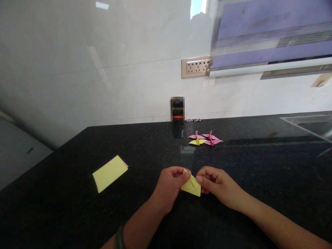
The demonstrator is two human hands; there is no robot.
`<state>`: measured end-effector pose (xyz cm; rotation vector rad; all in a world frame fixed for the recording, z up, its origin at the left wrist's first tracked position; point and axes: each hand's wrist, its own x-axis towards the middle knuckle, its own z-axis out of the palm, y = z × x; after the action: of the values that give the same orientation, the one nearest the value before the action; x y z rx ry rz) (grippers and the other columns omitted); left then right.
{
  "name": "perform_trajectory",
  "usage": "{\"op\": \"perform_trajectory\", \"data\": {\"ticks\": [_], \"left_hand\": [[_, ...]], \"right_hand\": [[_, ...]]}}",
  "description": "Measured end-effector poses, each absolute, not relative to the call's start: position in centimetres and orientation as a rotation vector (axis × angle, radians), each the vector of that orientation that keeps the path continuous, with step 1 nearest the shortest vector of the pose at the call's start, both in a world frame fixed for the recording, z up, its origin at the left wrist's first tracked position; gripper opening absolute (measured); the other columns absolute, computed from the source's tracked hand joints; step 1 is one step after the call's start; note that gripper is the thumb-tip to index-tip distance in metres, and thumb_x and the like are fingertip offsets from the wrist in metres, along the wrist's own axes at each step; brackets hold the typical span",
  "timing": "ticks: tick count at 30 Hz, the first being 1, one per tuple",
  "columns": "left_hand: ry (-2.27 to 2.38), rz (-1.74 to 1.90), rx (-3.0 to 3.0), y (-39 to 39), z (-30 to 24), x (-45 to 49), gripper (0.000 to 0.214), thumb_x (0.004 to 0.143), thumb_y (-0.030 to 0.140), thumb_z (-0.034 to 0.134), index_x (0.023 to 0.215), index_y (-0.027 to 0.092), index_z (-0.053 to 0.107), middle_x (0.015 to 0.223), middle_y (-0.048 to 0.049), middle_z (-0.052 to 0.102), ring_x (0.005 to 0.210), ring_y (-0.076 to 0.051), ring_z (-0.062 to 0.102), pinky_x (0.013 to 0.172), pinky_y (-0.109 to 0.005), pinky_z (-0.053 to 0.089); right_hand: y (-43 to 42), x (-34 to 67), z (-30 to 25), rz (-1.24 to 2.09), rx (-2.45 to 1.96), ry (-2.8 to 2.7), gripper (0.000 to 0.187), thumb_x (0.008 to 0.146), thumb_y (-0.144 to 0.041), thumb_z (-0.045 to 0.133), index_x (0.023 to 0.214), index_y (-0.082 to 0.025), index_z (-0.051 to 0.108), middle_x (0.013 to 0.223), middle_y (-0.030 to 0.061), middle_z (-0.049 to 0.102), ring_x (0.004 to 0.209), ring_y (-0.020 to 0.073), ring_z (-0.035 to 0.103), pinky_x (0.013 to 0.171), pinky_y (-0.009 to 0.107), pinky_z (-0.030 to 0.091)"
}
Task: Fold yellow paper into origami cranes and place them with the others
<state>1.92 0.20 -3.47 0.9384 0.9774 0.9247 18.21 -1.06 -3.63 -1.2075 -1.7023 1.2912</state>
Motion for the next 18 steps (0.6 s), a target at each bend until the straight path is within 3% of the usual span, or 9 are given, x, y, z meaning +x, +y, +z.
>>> {"op": "perform_trajectory", "data": {"ticks": [4, 18], "left_hand": [[0.99, 0.92, 0.954, 0.15, -3.43, 2.15, 0.023, 0.063, 0.03, 0.064, 0.075, 0.011, 0.061, 0.063, -0.0032, 0.06, 0.056, -0.012, 0.053, 0.055, -0.023, 0.04], [1.0, 0.912, 0.989, 0.14, -3.76, 2.1, 0.022, 0.063, 0.03, 0.063, 0.075, 0.012, 0.061, 0.063, -0.0036, 0.061, 0.055, -0.012, 0.053, 0.055, -0.024, 0.04]], "right_hand": [[-0.95, 18.25, -3.88, 1.496, -1.236, -1.658, 0.031, 0.078, -0.042, 0.045, 0.071, -0.013, 0.056, 0.053, -0.0021, 0.053, 0.047, 0.0075, 0.049, 0.046, 0.018, 0.04], [-1.06, 18.33, -3.56, 1.532, -1.21, -1.616, 0.024, 0.075, -0.034, 0.052, 0.066, -0.013, 0.061, 0.053, -0.0019, 0.056, 0.045, 0.007, 0.048, 0.046, 0.017, 0.038]]}}
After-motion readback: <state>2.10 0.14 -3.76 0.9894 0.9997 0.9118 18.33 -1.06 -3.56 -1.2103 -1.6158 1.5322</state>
